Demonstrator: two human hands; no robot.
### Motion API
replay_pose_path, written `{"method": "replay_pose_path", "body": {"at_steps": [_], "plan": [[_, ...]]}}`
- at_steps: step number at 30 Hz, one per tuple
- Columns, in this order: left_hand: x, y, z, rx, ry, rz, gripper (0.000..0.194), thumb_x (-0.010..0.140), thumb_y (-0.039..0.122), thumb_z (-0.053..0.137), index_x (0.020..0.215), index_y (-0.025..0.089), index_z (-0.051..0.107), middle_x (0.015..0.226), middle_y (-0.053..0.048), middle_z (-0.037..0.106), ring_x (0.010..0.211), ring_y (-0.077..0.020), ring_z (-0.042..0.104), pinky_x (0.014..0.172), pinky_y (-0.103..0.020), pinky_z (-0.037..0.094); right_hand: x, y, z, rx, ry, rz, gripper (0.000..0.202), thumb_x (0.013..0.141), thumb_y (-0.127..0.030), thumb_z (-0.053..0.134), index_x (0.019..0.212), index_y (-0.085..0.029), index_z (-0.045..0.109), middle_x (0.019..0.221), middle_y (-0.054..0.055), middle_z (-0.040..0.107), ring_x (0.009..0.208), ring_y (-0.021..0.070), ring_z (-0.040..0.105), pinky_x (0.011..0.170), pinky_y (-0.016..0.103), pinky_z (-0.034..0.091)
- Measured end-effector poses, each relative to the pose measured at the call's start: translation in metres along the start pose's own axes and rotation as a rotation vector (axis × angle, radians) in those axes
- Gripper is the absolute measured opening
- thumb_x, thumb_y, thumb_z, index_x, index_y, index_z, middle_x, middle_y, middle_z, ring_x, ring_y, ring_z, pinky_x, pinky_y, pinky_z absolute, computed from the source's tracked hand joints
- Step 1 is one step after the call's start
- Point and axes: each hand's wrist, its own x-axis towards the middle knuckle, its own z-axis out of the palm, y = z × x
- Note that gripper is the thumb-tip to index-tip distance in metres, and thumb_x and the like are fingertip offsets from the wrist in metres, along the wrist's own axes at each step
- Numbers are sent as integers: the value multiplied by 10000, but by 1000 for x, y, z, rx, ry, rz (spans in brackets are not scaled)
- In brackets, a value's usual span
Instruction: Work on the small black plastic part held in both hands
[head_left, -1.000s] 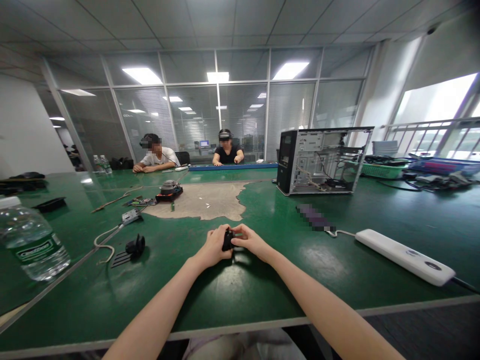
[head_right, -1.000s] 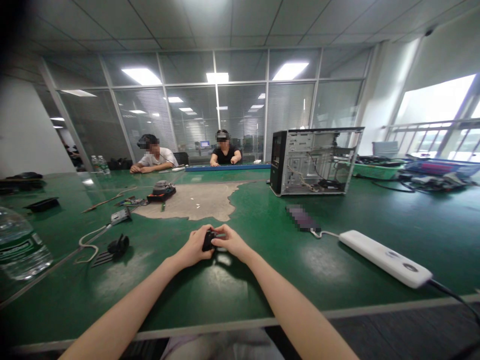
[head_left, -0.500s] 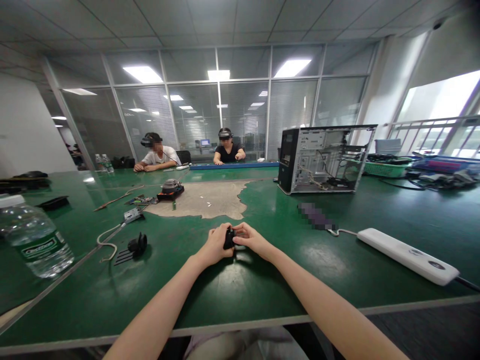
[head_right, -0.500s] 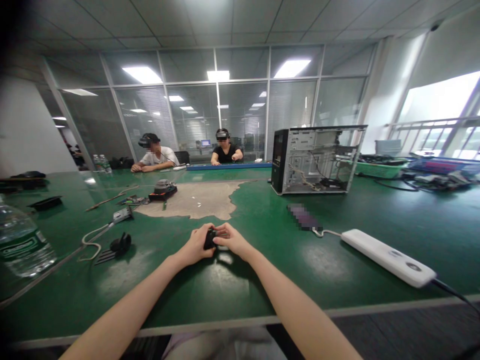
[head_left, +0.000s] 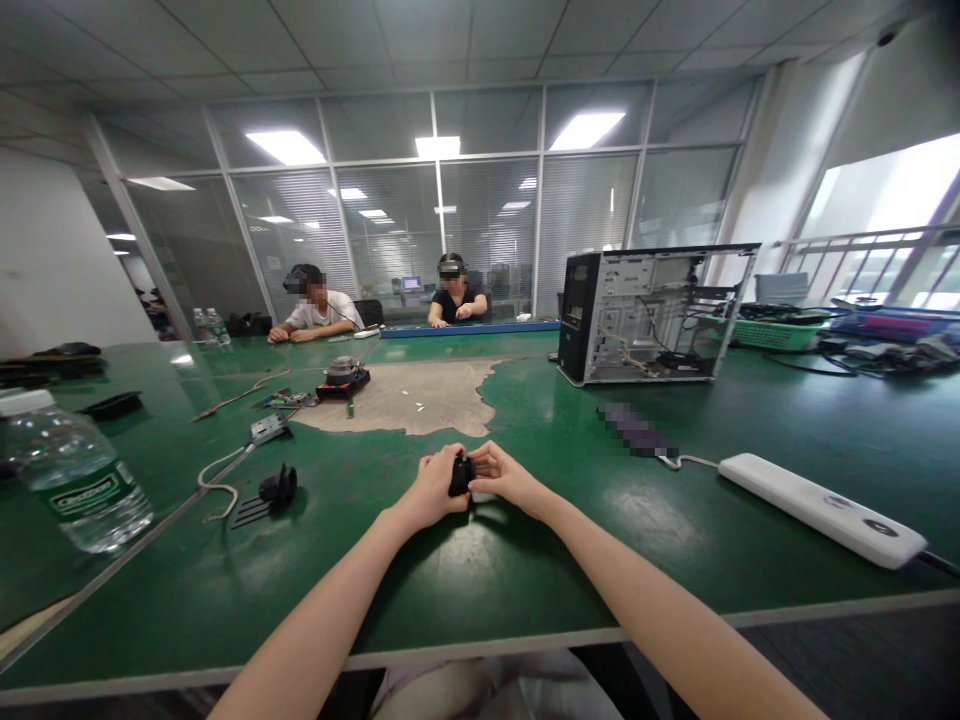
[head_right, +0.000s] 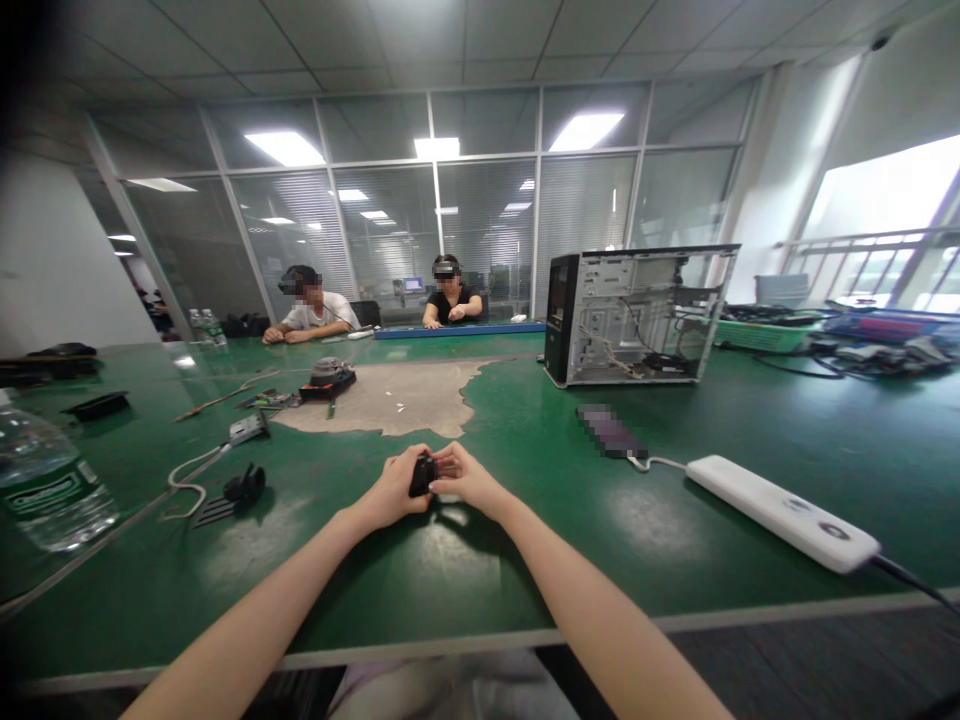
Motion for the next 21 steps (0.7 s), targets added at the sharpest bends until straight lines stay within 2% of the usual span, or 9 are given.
{"method": "replay_pose_path", "body": {"at_steps": [6,10,13,16,18,21], "plan": [[0,-1,1,-7,19,17,561,608,221,581,1107,201,325,1048,-48,465,988,-214,457,861,-365,299,0,-1,2,-20,46,0,301,635,-302,652,852,-198,471,829,-4,581,794,128,560,798,326,408],[0,-1,0,-5,-1,16,559,616,239,584,1109,204,323,1053,-51,465,994,-215,453,868,-371,295,1,1,0,-69,103,48,377,590,-310,684,892,-194,490,863,10,575,792,137,554,774,325,422],[0,-1,-2,5,-18,-2,570,615,251,590,1116,206,321,1078,-62,457,1020,-228,440,873,-380,290,2,4,-8,-160,200,97,408,540,-314,716,869,-172,519,852,24,574,763,144,553,753,335,433],[0,-1,-1,10,-17,-3,578,613,244,592,1120,205,318,1085,-63,454,1026,-229,437,877,-378,289,3,7,-14,-238,282,108,387,548,-343,707,851,-160,550,846,39,590,765,156,560,757,347,434],[-1,-1,0,15,-8,16,580,617,242,589,1124,202,312,1085,-64,451,1027,-226,435,875,-372,292,5,8,-14,-242,269,99,374,562,-360,695,848,-158,564,845,46,605,783,166,566,773,353,429],[-1,0,2,33,11,50,588,622,234,580,1134,194,293,1079,-69,447,1021,-222,434,869,-366,295,9,9,-6,-205,181,85,361,584,-368,678,856,-157,569,839,44,615,797,172,571,773,349,430]]}}
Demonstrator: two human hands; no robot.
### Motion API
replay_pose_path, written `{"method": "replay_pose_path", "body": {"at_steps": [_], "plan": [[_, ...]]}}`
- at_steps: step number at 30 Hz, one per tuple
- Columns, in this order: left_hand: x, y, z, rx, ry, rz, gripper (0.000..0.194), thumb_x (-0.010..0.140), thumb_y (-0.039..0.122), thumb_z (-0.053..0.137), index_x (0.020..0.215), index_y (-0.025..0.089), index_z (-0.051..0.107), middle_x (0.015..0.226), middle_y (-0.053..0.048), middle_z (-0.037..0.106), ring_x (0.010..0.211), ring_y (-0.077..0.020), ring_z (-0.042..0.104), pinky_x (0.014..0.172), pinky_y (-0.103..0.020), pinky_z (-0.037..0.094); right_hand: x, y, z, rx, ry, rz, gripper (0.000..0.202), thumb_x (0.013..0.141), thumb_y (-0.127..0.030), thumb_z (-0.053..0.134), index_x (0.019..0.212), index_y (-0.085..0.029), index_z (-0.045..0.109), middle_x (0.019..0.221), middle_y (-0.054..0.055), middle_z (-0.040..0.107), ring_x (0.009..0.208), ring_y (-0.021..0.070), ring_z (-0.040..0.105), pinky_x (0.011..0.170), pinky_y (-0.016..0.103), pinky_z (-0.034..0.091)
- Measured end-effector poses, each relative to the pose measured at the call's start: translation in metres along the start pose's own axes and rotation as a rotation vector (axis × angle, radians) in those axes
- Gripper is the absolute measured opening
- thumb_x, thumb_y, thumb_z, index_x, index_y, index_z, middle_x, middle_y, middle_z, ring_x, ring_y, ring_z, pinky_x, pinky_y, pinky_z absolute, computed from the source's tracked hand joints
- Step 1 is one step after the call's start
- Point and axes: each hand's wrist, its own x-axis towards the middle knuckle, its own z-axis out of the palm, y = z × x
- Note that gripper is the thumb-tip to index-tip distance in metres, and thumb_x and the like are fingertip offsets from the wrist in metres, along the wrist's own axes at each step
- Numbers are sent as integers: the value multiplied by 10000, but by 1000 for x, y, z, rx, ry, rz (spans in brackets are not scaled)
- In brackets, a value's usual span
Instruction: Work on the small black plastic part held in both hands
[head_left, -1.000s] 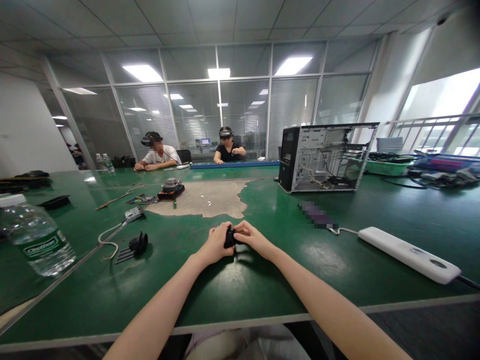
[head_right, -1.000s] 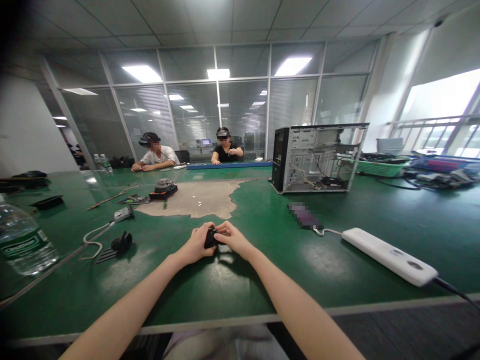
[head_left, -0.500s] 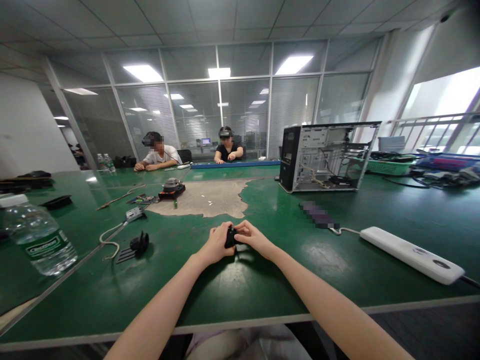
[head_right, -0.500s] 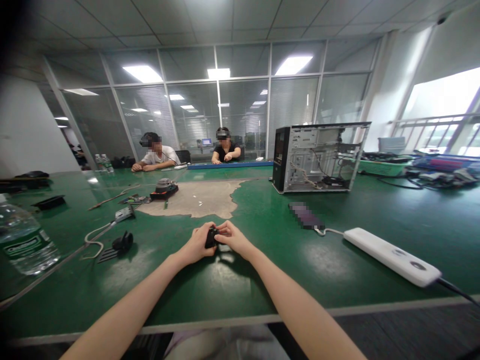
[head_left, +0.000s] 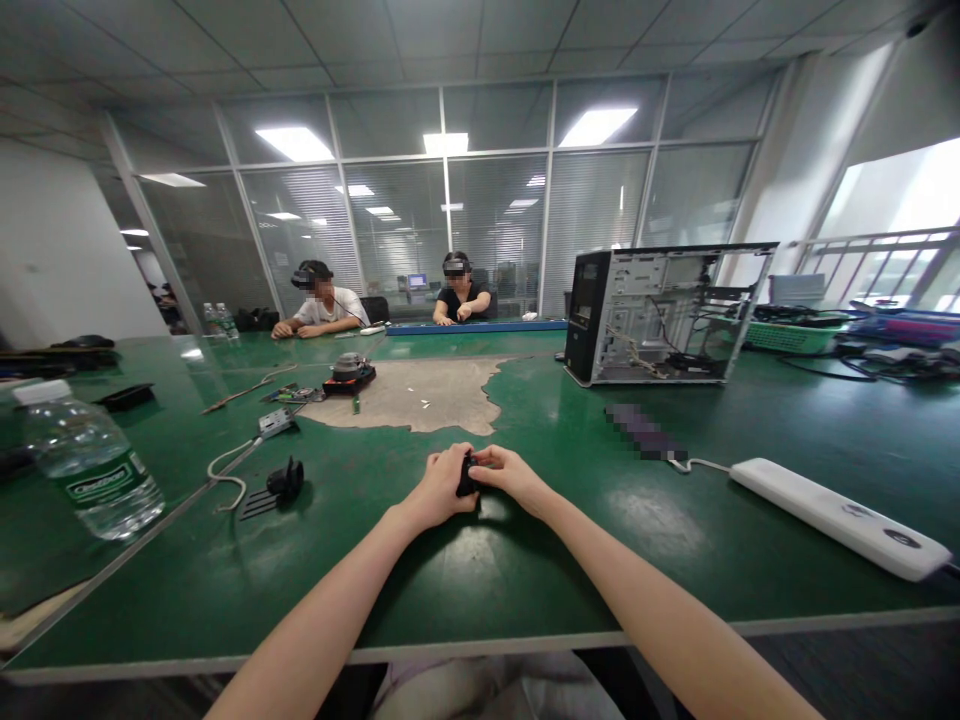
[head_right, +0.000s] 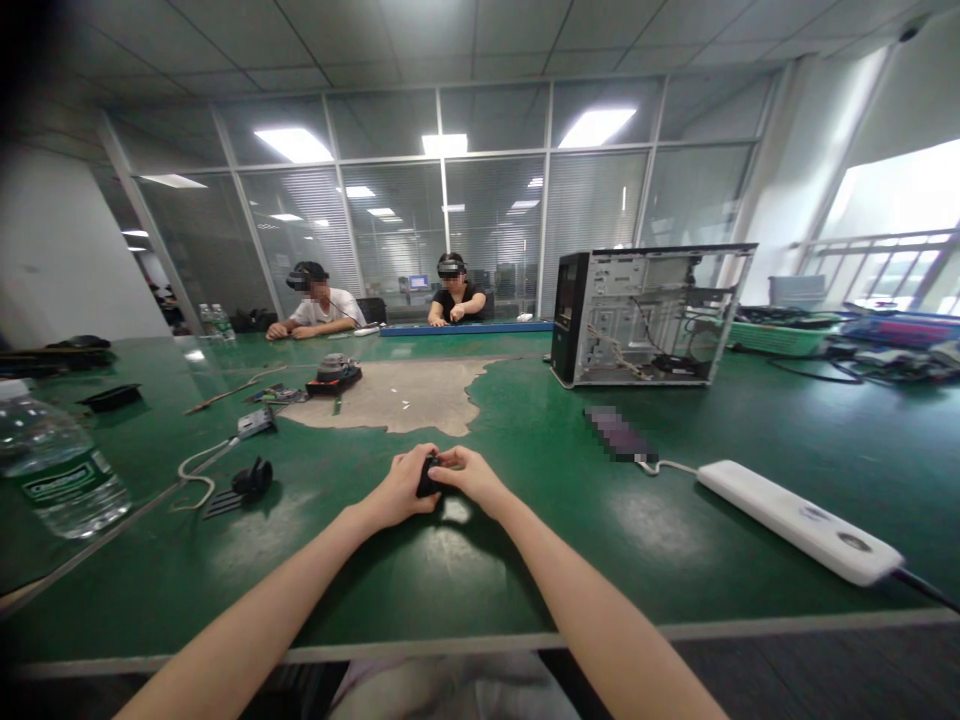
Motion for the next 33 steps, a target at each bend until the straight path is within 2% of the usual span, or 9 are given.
{"method": "replay_pose_path", "body": {"at_steps": [4,10,16,21,28,33], "plan": [[0,1,2,21,14,15,587,623,227,576,1130,187,282,1056,-68,451,1001,-218,438,855,-363,298,0,-2,9,16,-24,-23,330,598,-355,667,838,-160,551,827,32,614,771,160,572,754,335,433],[-1,3,0,16,4,11,569,616,220,581,1113,197,304,1037,-60,456,986,-219,446,855,-366,297,-8,-6,12,45,-22,-79,338,572,-331,692,807,-186,496,844,6,582,723,140,565,695,306,447],[-1,4,-1,-25,3,12,574,614,211,577,1123,213,311,1066,-57,448,1006,-219,441,863,-363,286,-11,-9,13,58,-19,-52,262,694,-402,571,818,-182,502,791,5,566,709,130,547,665,287,445],[1,2,1,-26,6,0,594,587,197,587,1117,208,321,1062,-57,451,1004,-223,441,862,-363,286,-9,-8,14,45,3,-46,305,672,-405,592,851,-172,511,819,17,566,757,144,546,697,302,444],[0,2,0,-15,10,2,565,609,209,579,1110,208,320,1033,-47,461,981,-213,452,853,-361,295,-12,-11,10,94,-68,-107,299,614,-347,663,794,-181,492,844,-1,565,745,131,558,719,297,438],[1,2,1,-20,9,6,579,609,196,575,1122,209,309,1051,-51,456,993,-213,449,852,-357,297,-11,-9,12,99,-22,-71,243,692,-379,585,809,-182,504,790,3,576,714,126,547,683,282,436]]}}
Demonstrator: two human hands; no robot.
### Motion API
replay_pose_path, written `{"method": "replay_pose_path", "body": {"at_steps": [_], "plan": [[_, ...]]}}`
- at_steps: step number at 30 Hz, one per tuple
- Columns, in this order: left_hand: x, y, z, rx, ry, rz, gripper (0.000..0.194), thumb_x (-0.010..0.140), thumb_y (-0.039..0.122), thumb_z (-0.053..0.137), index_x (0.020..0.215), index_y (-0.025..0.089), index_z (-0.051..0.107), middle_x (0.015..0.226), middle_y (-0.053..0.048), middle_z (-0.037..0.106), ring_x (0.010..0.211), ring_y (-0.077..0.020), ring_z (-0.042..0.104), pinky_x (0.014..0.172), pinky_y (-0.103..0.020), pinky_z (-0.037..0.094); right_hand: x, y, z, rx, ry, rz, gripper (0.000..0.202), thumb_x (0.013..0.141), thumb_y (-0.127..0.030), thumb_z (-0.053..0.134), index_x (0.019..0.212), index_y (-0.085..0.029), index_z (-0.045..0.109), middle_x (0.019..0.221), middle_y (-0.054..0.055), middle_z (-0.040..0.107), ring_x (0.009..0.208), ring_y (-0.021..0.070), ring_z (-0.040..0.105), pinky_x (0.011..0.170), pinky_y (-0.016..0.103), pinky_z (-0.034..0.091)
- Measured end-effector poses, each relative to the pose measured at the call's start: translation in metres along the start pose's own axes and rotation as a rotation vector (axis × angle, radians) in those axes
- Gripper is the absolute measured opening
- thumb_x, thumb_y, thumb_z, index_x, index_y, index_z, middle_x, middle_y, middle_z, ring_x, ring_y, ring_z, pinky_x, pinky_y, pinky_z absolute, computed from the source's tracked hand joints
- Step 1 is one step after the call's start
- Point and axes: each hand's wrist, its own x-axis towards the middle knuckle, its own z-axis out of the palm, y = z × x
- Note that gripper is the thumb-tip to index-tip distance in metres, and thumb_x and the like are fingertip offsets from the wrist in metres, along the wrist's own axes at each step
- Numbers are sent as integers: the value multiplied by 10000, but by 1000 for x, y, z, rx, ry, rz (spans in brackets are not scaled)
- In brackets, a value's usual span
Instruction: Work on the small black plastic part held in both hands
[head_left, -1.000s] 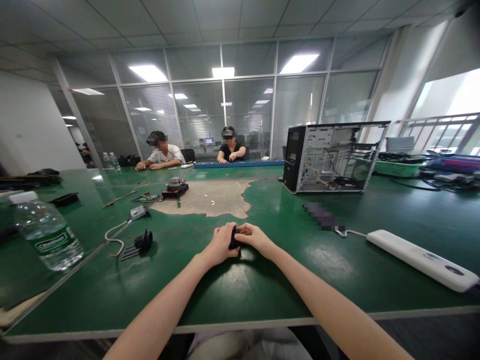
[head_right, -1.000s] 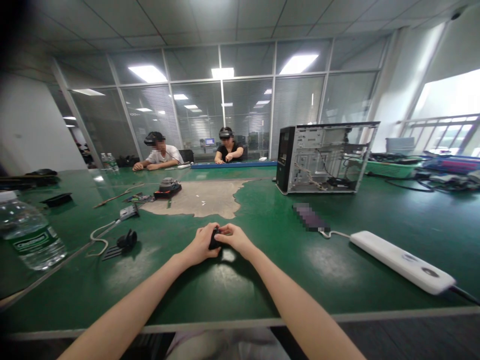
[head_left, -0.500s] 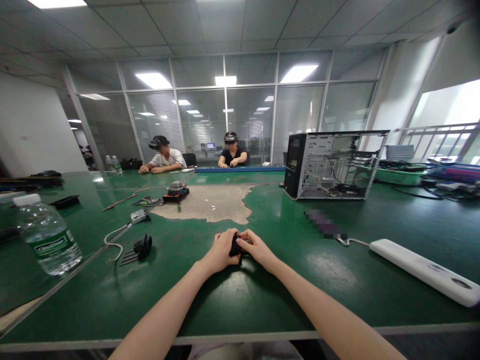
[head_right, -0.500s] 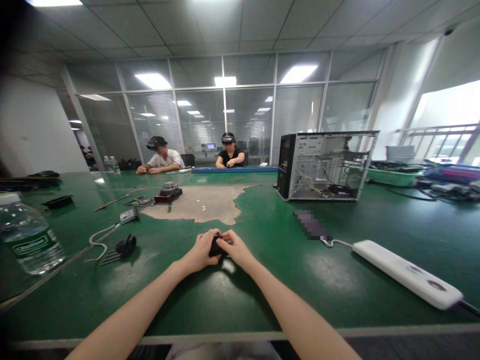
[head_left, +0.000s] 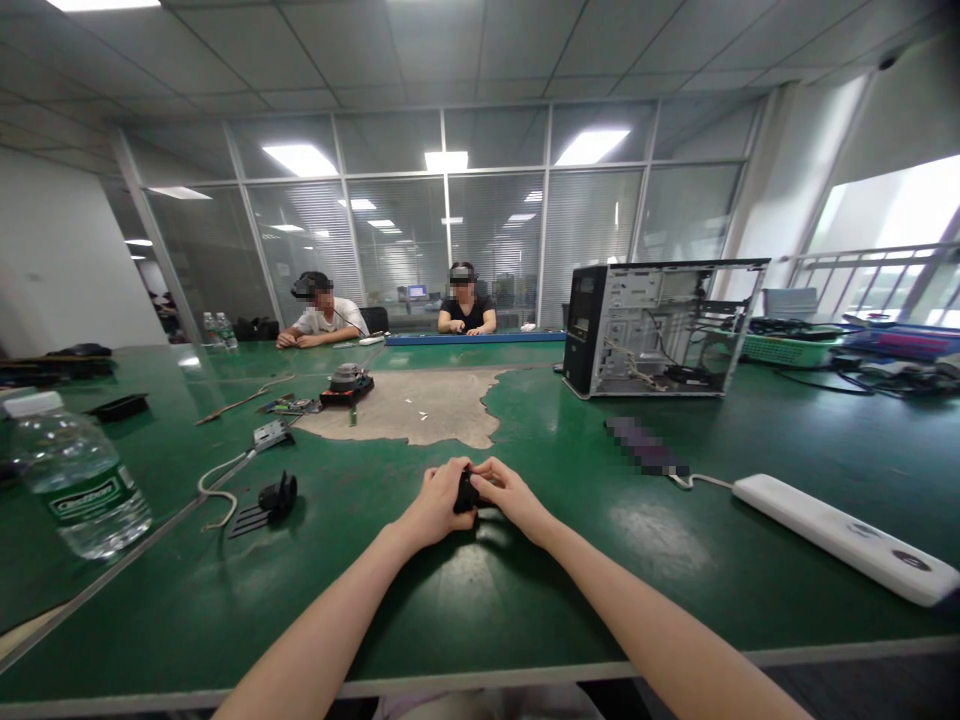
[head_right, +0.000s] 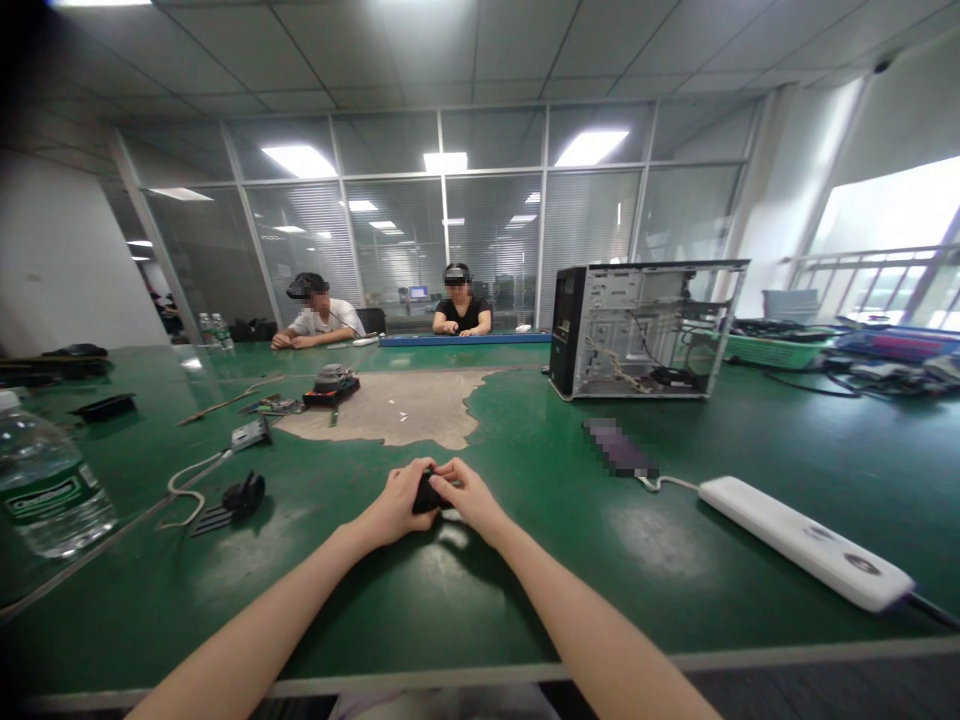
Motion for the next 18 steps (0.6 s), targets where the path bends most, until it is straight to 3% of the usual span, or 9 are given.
{"method": "replay_pose_path", "body": {"at_steps": [4,12,18], "plan": [[0,0,0,9,-5,14,584,614,200,575,1130,204,302,1046,-55,459,992,-218,444,850,-361,298,1,1,1,-9,39,34,269,688,-375,589,858,-180,518,804,5,572,720,123,540,700,283,431],[-1,-1,0,17,3,3,598,605,195,582,1132,205,299,1033,-51,463,980,-219,450,832,-355,308,-2,0,-3,33,-60,-34,295,629,-327,658,837,-192,499,877,2,569,788,130,555,750,293,428],[0,-2,0,24,2,8,607,594,201,598,1129,202,310,1035,-55,465,985,-224,447,843,-361,309,1,3,0,10,12,15,277,668,-390,608,832,-193,503,775,2,583,716,133,553,691,295,434]]}}
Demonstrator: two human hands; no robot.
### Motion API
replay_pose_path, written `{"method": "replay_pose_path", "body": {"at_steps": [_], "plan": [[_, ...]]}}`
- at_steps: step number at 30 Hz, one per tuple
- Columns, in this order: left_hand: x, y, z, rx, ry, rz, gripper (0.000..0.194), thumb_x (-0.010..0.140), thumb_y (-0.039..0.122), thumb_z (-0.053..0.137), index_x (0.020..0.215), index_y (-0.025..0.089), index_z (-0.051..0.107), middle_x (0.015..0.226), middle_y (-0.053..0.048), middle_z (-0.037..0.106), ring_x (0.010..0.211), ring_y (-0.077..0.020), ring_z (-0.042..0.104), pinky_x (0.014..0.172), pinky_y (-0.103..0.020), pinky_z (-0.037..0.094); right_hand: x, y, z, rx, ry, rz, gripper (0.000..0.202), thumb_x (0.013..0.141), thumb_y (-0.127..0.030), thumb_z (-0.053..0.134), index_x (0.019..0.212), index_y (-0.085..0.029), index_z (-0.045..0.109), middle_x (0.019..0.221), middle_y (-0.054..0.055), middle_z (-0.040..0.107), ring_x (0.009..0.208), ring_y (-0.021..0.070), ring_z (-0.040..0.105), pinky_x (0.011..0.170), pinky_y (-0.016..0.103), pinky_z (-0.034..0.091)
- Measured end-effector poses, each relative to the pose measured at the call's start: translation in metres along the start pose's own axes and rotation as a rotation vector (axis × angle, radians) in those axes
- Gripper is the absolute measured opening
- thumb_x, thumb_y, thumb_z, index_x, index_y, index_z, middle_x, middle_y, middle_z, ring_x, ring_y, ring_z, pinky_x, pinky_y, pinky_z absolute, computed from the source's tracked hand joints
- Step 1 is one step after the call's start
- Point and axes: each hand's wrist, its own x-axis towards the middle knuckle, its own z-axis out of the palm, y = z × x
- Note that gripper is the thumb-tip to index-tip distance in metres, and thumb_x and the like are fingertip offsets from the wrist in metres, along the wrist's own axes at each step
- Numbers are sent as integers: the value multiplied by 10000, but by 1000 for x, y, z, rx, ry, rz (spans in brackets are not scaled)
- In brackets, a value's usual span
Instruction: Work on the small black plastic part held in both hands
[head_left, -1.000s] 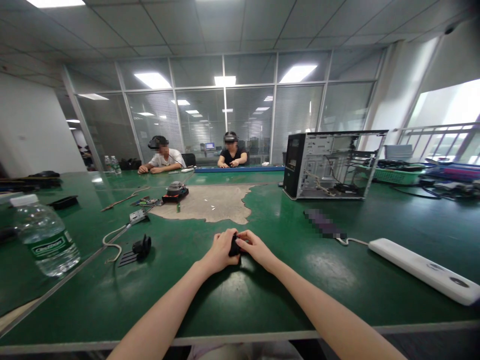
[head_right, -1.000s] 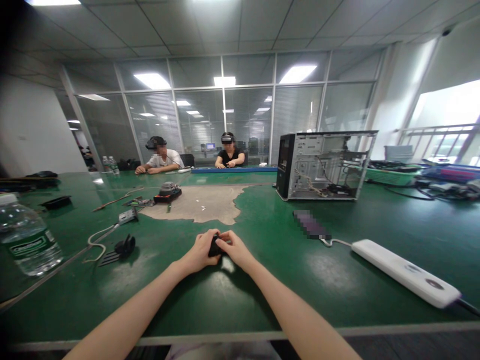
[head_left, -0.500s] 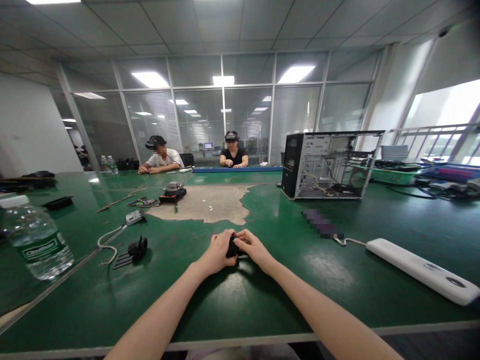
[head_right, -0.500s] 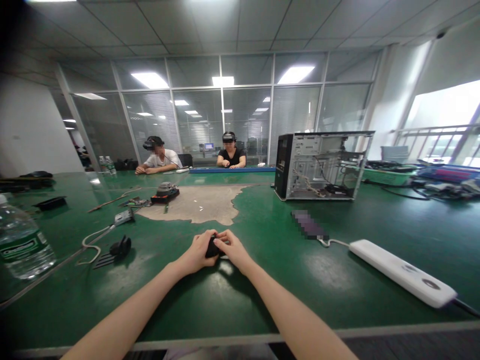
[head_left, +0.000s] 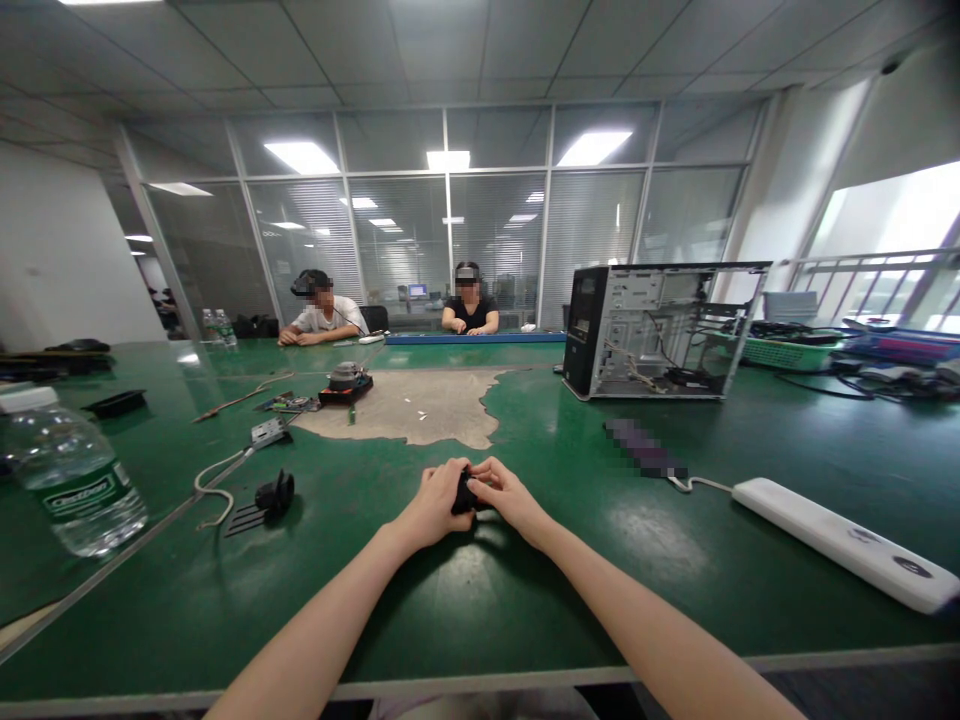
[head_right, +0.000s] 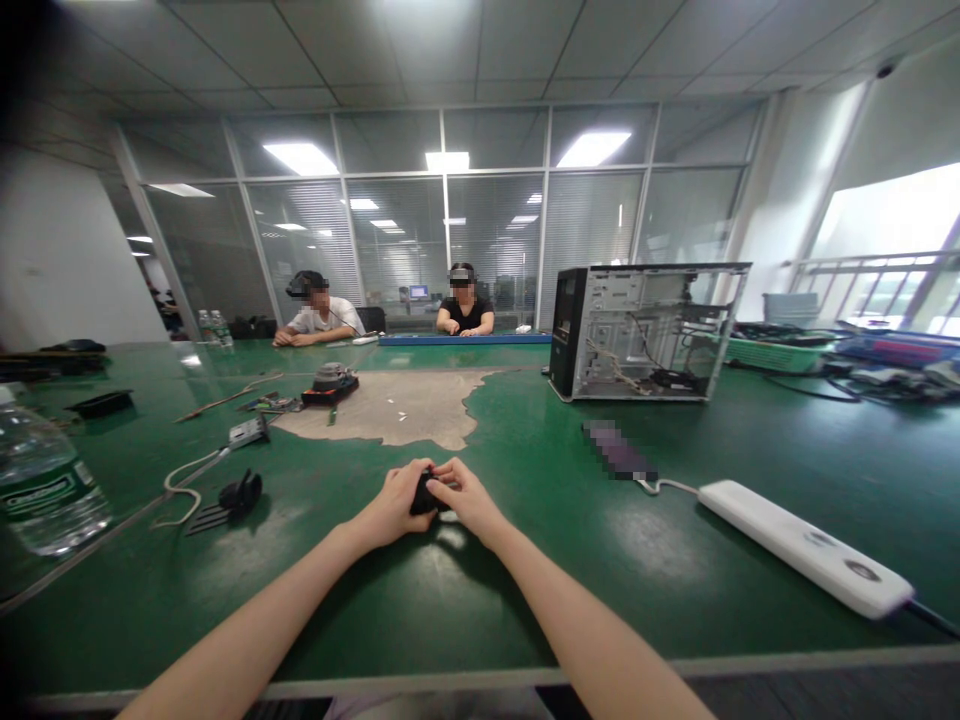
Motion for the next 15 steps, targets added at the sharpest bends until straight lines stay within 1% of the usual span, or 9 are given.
{"method": "replay_pose_path", "body": {"at_steps": [3,5,8,11,15], "plan": [[0,1,-1,-1,-6,0,596,602,208,594,1128,204,314,1035,-57,469,988,-225,447,844,-364,309,1,0,0,-30,14,27,318,658,-400,613,872,-186,517,832,19,587,782,150,555,752,322,424],[-1,2,-2,1,-9,-9,591,604,209,590,1126,203,314,1033,-57,474,988,-225,448,846,-364,308,0,-1,-1,-43,9,27,314,662,-410,605,855,-176,525,858,25,586,810,156,552,782,333,414],[-1,2,-3,5,-11,-15,593,601,209,590,1124,203,310,1043,-55,469,989,-220,449,848,-363,303,-3,-5,-2,-9,-54,1,311,638,-395,633,821,-178,505,862,14,578,777,142,555,758,321,422],[0,2,-2,-1,-15,-19,587,605,209,581,1123,202,306,1051,-56,465,985,-216,454,846,-360,302,-6,-8,-3,37,-108,-25,338,608,-357,671,837,-194,483,865,-1,573,761,124,552,740,297,426],[0,2,-1,-3,-5,-20,579,622,213,563,1134,199,293,1057,-64,464,990,-221,456,846,-364,303,-5,-8,0,35,-43,-6,280,670,-400,605,830,-196,498,788,-5,575,716,115,537,688,278,431]]}}
